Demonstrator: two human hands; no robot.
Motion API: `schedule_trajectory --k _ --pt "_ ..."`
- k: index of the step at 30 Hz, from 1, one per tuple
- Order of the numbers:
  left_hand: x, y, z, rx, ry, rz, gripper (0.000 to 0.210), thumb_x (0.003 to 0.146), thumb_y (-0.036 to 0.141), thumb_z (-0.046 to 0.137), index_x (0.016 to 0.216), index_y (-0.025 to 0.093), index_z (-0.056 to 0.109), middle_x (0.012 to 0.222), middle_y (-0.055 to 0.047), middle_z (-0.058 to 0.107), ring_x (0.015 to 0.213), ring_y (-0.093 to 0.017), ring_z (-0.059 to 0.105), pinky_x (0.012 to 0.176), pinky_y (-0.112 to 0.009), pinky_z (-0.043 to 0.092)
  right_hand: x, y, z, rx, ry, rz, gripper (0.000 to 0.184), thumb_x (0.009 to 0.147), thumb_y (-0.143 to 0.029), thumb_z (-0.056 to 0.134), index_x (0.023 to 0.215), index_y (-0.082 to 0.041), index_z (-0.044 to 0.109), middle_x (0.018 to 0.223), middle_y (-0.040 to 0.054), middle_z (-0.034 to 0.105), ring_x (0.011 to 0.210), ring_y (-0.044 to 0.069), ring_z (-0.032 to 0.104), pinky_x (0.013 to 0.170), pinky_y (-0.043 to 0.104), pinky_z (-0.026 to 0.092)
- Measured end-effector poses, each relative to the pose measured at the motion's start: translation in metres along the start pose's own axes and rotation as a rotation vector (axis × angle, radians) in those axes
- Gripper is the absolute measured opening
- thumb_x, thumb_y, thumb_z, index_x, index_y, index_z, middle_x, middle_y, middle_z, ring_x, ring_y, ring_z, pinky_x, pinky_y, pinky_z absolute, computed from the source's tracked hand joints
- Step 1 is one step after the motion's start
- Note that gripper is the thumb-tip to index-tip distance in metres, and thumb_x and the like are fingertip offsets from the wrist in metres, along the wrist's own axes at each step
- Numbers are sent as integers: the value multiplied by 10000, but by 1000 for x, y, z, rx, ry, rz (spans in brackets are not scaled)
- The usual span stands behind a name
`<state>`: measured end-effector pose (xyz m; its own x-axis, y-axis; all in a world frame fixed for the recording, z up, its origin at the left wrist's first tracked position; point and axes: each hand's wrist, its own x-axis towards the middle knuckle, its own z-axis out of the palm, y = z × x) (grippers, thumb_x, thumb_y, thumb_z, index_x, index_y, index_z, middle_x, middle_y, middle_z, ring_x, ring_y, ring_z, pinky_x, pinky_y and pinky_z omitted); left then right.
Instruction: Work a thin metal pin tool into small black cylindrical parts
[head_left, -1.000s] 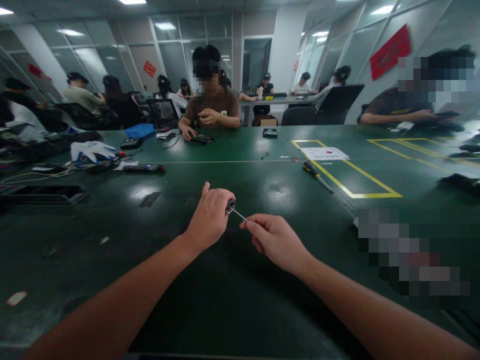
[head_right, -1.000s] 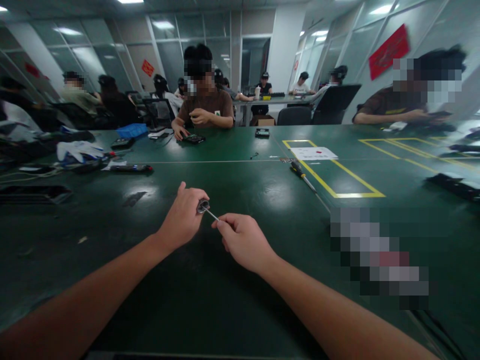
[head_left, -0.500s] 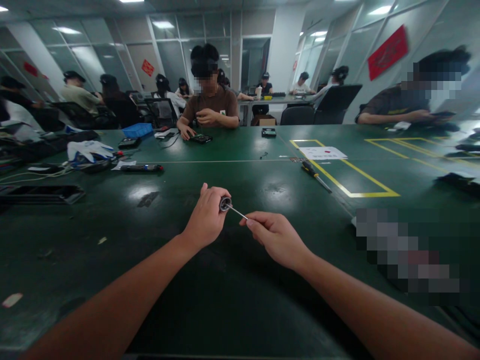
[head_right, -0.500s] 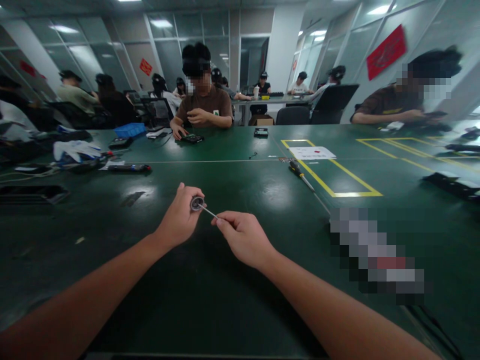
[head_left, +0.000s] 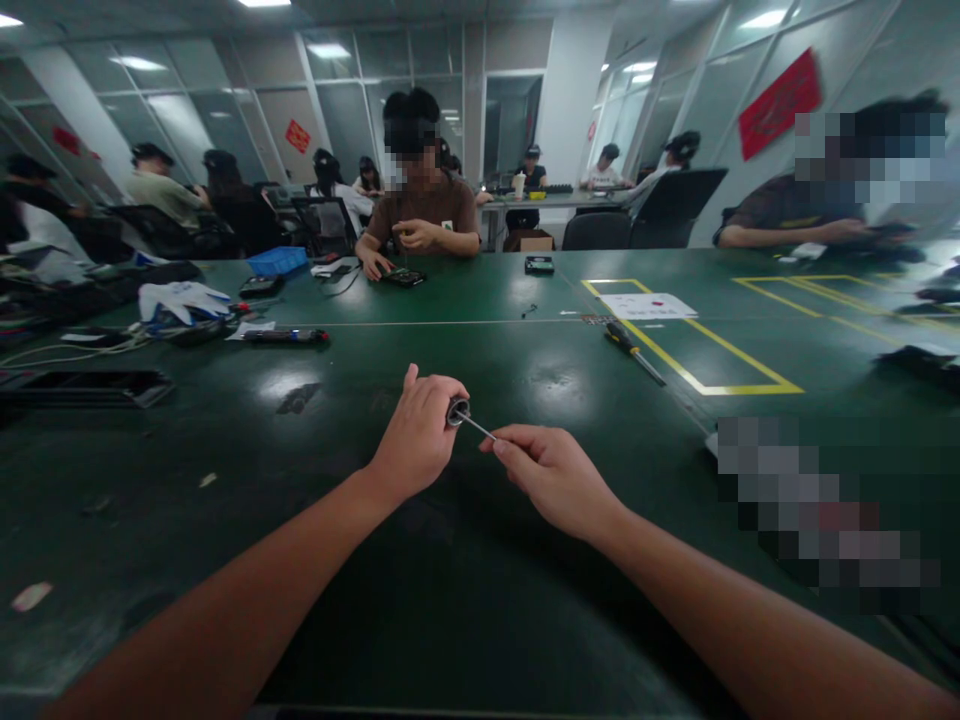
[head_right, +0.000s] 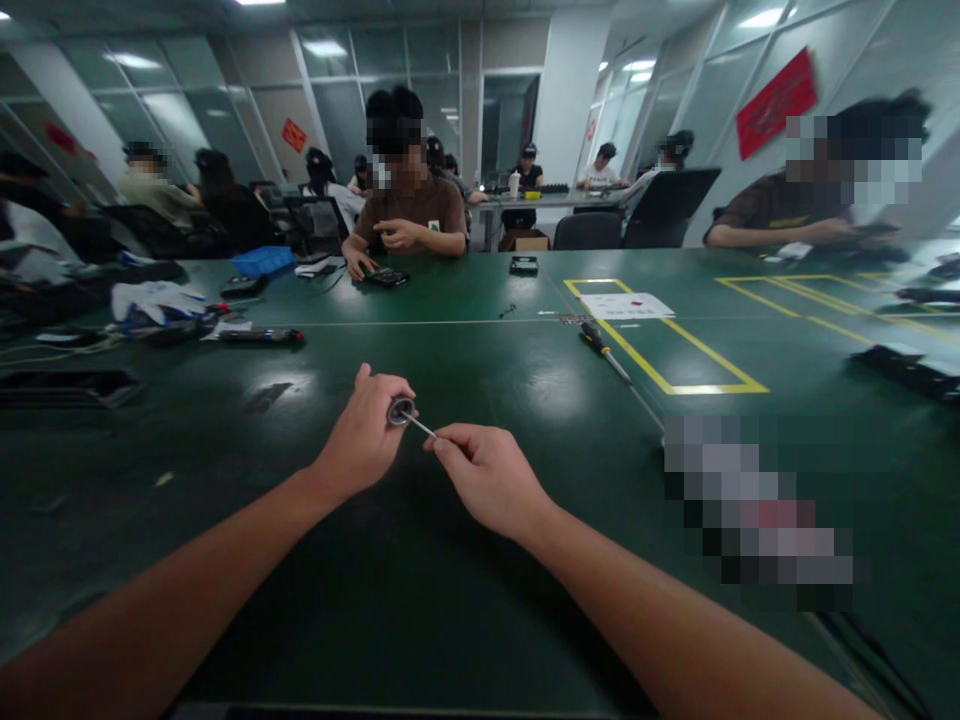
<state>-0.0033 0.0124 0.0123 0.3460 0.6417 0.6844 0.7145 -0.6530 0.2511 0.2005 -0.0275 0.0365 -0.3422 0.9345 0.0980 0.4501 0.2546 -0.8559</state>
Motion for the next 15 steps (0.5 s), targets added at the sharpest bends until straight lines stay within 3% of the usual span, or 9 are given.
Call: schedule_trajectory --k 6,15 --pt "0 -2 -2 8 8 -32 222 929 69 528 1097 211 495 1025 -21 613 1014 -190 604 1235 -624 230 1 5 -1 95 -17 -45 280 965 -309 521 958 -179 770 559 -54 464 496 105 418 526 258 324" --pt "0 0 -1 21 -4 -6 215 933 75 515 1098 211 502 1042 -26 624 1028 -195 606 1236 -627 223 0 1 1 21 19 -3 286 966 -310 520 937 -185 776 552 -50 488 482 104 423 515 259 317"
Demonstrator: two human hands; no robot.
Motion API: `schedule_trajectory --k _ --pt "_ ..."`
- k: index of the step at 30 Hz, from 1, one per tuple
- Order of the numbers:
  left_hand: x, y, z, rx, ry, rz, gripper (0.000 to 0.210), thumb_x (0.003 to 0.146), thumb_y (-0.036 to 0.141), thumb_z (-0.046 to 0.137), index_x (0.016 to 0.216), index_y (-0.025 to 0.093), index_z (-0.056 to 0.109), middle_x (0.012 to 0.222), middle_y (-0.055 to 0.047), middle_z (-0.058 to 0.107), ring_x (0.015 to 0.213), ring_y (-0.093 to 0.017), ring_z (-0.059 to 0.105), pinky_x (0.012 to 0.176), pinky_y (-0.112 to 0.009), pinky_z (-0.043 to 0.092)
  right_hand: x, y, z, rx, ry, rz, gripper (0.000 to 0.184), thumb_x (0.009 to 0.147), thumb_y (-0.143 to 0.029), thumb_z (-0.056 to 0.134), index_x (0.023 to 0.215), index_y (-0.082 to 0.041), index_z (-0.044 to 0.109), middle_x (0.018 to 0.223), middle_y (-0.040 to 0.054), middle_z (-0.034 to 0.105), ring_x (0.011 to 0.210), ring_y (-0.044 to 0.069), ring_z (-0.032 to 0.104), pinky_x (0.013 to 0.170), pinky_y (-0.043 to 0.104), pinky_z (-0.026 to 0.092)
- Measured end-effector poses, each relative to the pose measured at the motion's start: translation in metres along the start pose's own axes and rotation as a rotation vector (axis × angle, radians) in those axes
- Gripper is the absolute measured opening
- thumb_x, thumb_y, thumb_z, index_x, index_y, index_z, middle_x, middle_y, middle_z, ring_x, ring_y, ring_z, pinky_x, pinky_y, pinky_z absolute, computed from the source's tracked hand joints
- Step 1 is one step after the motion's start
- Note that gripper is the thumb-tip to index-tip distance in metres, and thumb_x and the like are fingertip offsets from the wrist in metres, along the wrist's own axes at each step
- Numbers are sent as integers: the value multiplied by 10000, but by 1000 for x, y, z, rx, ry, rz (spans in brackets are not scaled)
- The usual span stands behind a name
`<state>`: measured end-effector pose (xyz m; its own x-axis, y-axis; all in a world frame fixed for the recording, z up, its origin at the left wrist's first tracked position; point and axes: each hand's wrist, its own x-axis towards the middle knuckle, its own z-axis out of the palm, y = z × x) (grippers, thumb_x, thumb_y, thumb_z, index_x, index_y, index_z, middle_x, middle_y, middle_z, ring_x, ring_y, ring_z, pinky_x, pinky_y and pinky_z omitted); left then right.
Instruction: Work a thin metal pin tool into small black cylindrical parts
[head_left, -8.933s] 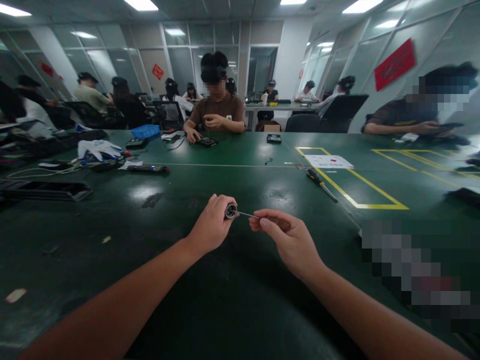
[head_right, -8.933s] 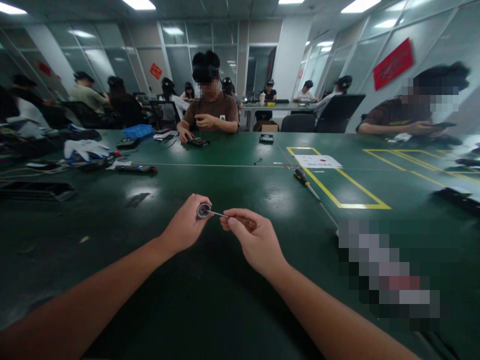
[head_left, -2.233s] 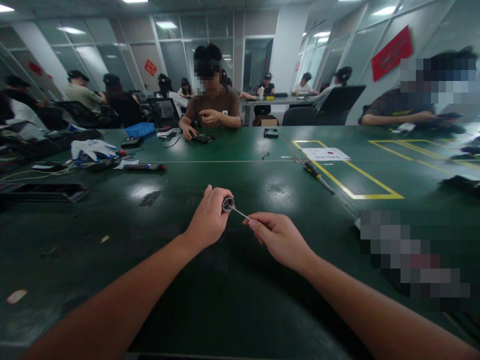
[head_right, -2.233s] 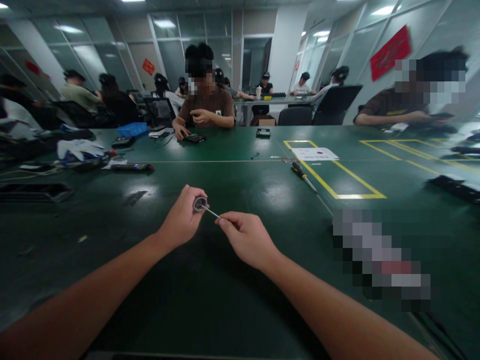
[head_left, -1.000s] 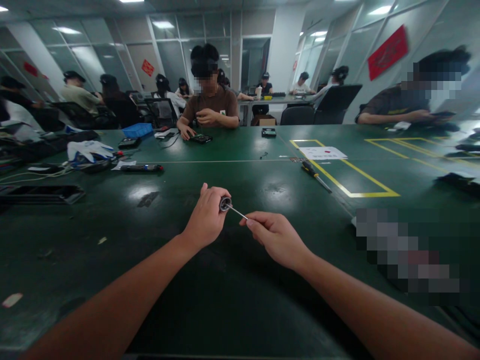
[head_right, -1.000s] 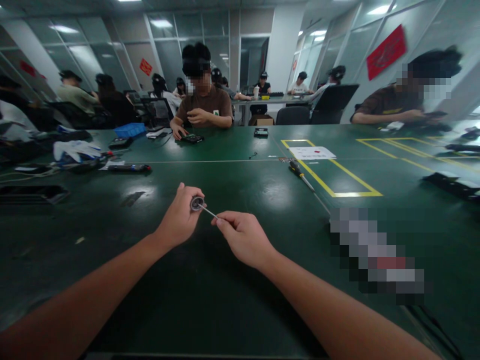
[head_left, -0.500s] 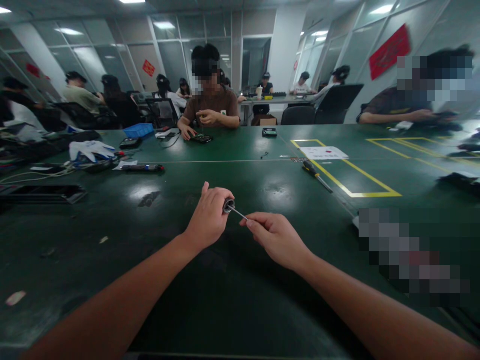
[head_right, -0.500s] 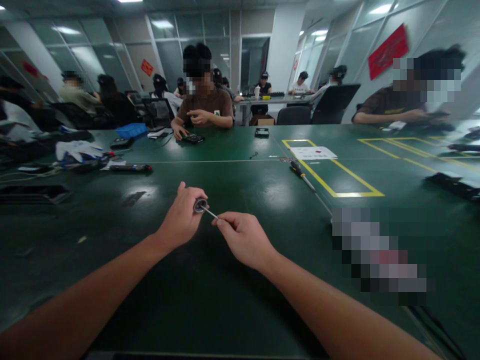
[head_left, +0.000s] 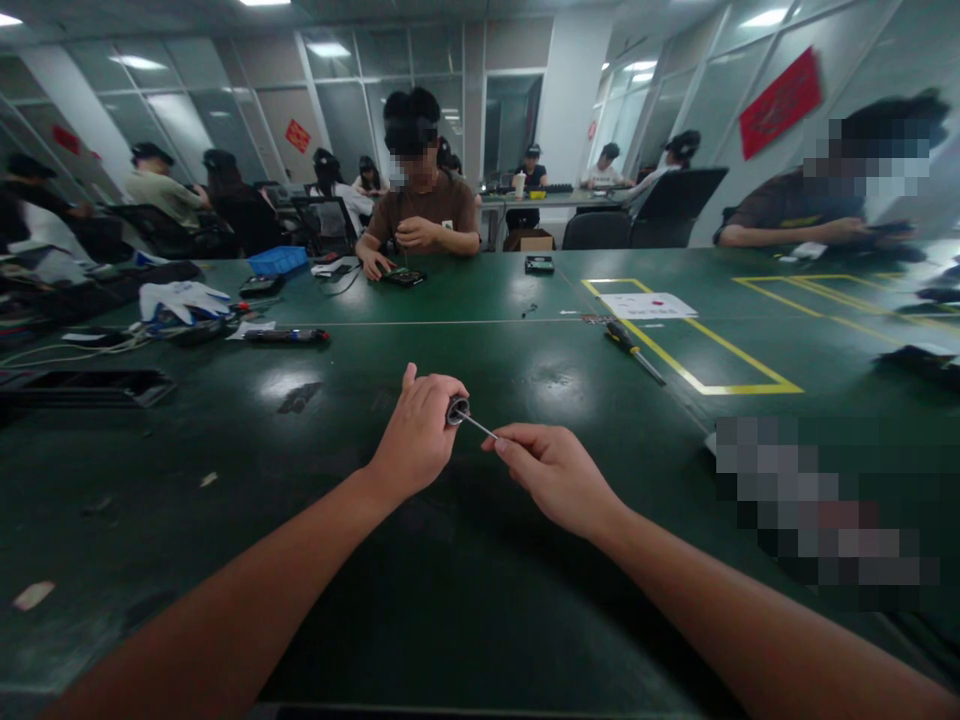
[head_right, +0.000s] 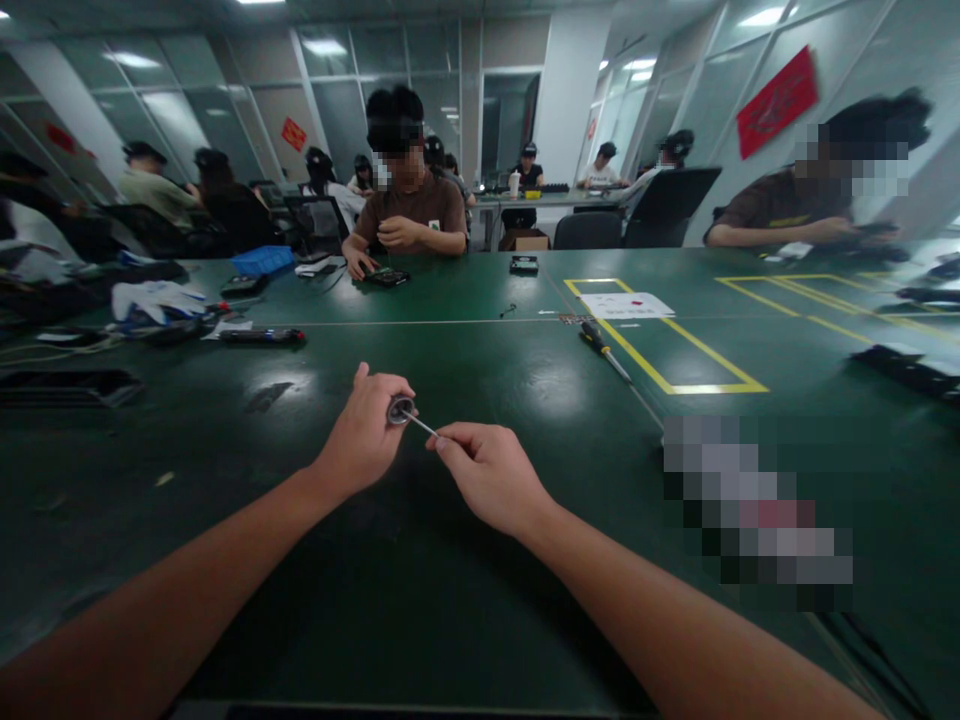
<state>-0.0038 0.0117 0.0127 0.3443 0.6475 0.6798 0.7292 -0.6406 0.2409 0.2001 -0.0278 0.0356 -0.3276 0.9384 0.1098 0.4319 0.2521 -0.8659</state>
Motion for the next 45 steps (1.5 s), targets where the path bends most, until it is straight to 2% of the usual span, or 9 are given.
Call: schedule_trajectory --k 16,23,36,45 --pt "0 0 0 4 -14 1 210 931 76 492 1086 217 504 1031 -25 625 1023 -200 609 1234 -643 211 2 0 1 -29 9 -8 302 968 -326 513 931 -192 781 570 -43 509 495 106 434 530 259 335" --pt "0 -2 -2 21 2 -23 233 921 64 505 1097 216 490 1047 -30 622 1037 -200 609 1231 -639 225 0 0 -5 74 -41 -65 304 948 -362 544 928 -180 785 577 -43 469 515 109 394 519 256 309" --pt "1 1 -3 41 -14 -8 195 935 86 485 1079 214 515 1040 -39 641 1038 -212 616 1234 -639 212 0 -1 -2 -32 3 -11 298 966 -324 525 917 -185 784 554 -48 465 489 106 389 518 261 302" --pt "2 1 -4 66 -23 17 203 932 87 476 1078 217 530 1046 -46 652 1031 -220 615 1230 -655 208 0 -1 -3 -27 0 -27 306 967 -335 519 929 -186 784 588 -33 517 522 114 449 533 259 330"
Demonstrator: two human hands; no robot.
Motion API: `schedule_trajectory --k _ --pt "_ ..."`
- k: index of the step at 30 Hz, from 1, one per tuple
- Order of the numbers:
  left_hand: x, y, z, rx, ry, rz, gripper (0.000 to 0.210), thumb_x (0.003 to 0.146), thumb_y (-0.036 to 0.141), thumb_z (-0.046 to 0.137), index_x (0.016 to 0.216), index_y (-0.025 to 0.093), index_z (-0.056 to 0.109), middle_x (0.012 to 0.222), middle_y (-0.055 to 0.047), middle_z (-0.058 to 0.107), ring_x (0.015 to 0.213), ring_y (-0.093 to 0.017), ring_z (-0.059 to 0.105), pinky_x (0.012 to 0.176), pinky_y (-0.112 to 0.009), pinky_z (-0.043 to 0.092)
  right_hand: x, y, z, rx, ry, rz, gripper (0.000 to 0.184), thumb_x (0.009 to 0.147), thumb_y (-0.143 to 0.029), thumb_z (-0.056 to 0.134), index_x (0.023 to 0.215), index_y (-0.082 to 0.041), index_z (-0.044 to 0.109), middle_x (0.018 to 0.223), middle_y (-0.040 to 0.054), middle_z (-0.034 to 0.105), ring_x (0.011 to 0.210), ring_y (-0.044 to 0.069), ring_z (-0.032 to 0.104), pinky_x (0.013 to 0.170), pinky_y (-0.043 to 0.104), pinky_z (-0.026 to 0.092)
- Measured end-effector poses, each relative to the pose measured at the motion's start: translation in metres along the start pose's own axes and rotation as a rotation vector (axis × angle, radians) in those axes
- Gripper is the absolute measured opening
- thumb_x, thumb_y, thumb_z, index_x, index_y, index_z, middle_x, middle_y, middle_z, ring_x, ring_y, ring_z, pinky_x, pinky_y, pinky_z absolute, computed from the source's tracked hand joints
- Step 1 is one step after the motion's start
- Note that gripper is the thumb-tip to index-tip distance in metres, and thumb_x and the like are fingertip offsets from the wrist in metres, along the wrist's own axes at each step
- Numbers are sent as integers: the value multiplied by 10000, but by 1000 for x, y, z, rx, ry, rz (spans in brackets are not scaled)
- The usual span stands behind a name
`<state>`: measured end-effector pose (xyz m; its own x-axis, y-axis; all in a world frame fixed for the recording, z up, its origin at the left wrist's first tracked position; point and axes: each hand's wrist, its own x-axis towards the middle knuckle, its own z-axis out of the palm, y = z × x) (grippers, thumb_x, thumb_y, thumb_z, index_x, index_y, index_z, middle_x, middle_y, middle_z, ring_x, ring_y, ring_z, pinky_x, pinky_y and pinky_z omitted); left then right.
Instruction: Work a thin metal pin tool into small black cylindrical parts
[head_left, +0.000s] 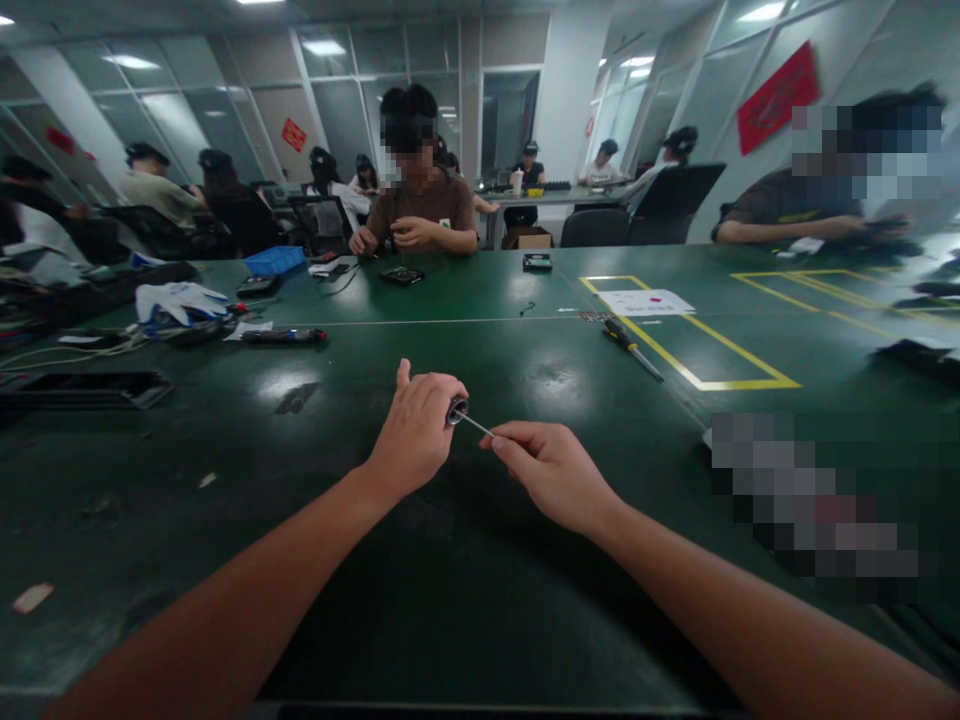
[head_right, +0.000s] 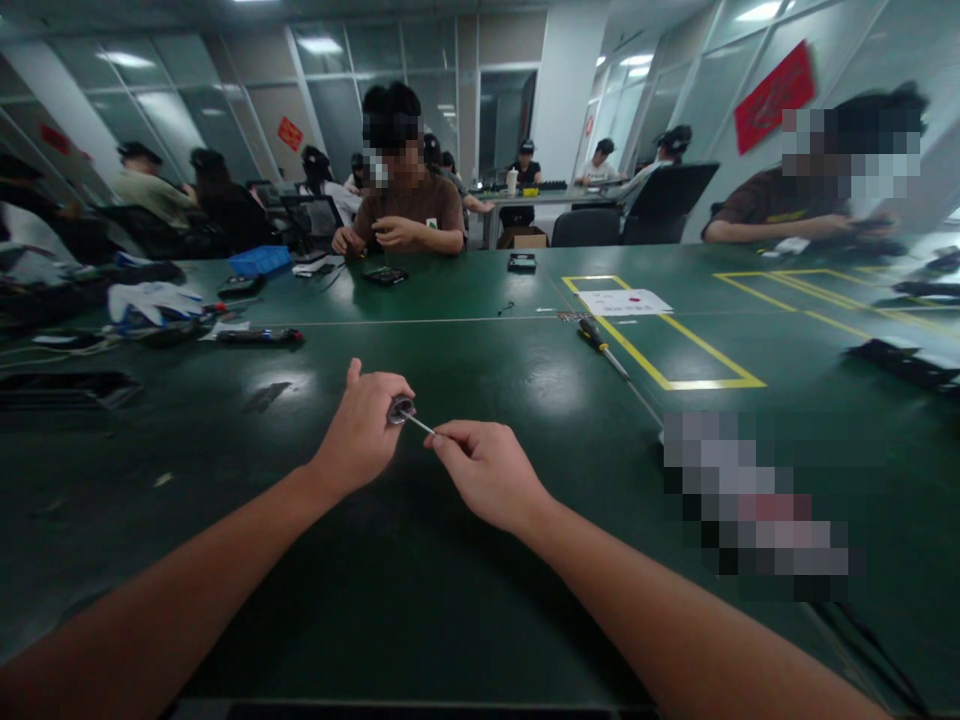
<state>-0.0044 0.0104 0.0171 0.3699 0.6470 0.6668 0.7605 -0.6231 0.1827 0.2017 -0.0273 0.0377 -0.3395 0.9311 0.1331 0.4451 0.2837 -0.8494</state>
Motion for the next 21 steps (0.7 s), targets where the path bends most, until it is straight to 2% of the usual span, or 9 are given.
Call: schedule_trajectory --k 5,21 --pt "-1 -4 0 -3 23 -41 228 922 69 483 1091 220 506 1048 -44 639 1037 -220 614 1228 -662 205 0 1 -1 68 -11 -21 293 949 -335 534 943 -191 790 584 -36 500 522 115 415 525 258 315" --pt "0 0 2 2 5 -25 187 935 90 474 1058 220 527 1050 -45 653 1047 -222 619 1235 -659 185 1 3 1 -15 6 7 304 971 -335 518 924 -196 784 577 -37 502 512 114 420 527 264 314"
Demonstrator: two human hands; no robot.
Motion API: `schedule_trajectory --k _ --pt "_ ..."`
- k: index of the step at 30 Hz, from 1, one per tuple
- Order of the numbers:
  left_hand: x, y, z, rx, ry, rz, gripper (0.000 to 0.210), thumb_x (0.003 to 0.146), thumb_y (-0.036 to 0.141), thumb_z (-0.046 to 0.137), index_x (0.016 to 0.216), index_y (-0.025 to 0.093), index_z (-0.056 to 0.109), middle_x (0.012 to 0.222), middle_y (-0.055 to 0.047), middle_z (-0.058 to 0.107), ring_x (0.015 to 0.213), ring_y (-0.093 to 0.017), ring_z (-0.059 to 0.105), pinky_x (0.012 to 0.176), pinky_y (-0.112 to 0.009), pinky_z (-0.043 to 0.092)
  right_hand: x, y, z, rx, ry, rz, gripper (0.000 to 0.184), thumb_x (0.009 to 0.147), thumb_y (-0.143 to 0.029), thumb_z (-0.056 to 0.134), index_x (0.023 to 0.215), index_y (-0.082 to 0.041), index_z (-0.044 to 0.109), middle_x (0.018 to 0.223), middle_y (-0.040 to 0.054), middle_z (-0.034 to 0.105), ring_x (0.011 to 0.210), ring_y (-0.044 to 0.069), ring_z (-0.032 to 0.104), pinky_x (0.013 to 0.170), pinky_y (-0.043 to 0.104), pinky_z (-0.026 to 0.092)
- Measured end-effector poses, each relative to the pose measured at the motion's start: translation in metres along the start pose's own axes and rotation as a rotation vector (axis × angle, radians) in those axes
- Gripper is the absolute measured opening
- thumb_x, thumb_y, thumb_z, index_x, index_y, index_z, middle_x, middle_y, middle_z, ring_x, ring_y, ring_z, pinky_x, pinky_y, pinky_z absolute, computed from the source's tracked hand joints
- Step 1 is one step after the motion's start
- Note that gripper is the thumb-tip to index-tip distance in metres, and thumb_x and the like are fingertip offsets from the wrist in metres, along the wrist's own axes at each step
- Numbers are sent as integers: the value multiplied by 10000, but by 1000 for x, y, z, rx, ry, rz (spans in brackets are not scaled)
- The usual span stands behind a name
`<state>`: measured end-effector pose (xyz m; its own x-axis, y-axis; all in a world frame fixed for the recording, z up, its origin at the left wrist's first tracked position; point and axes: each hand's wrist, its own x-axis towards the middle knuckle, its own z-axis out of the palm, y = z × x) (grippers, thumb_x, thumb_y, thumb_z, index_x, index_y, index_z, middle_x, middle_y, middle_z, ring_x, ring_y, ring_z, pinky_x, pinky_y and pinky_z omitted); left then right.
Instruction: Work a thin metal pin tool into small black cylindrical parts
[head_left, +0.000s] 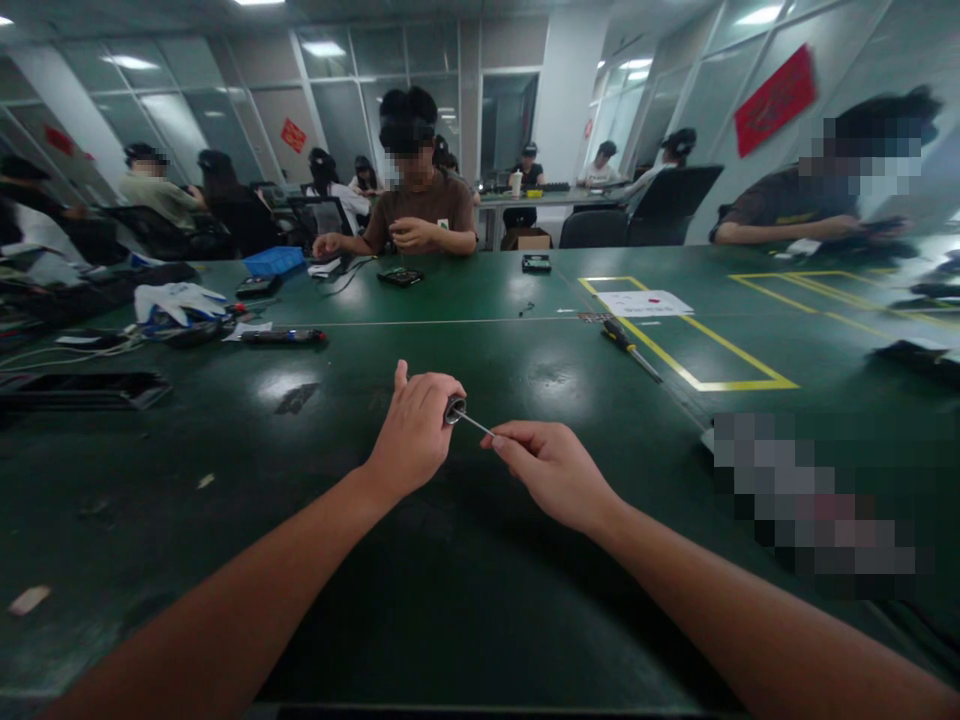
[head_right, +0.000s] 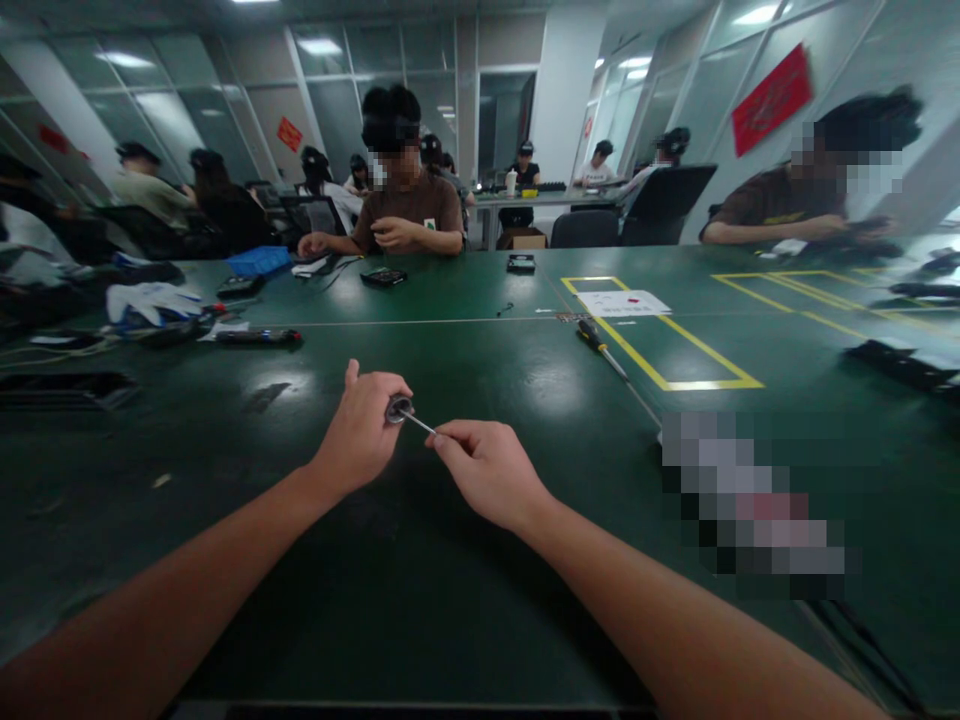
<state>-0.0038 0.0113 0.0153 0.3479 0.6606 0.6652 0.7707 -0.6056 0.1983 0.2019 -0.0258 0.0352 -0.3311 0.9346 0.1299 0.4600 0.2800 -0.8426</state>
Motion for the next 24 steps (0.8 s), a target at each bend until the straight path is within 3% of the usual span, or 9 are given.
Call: schedule_trajectory --k 24 --pt "1 2 -3 -10 6 11 184 945 97 461 1069 212 533 1046 -50 651 1043 -223 618 1235 -665 176 -1 2 0 28 -3 14 300 968 -336 530 933 -192 790 569 -44 490 495 104 401 523 266 304"
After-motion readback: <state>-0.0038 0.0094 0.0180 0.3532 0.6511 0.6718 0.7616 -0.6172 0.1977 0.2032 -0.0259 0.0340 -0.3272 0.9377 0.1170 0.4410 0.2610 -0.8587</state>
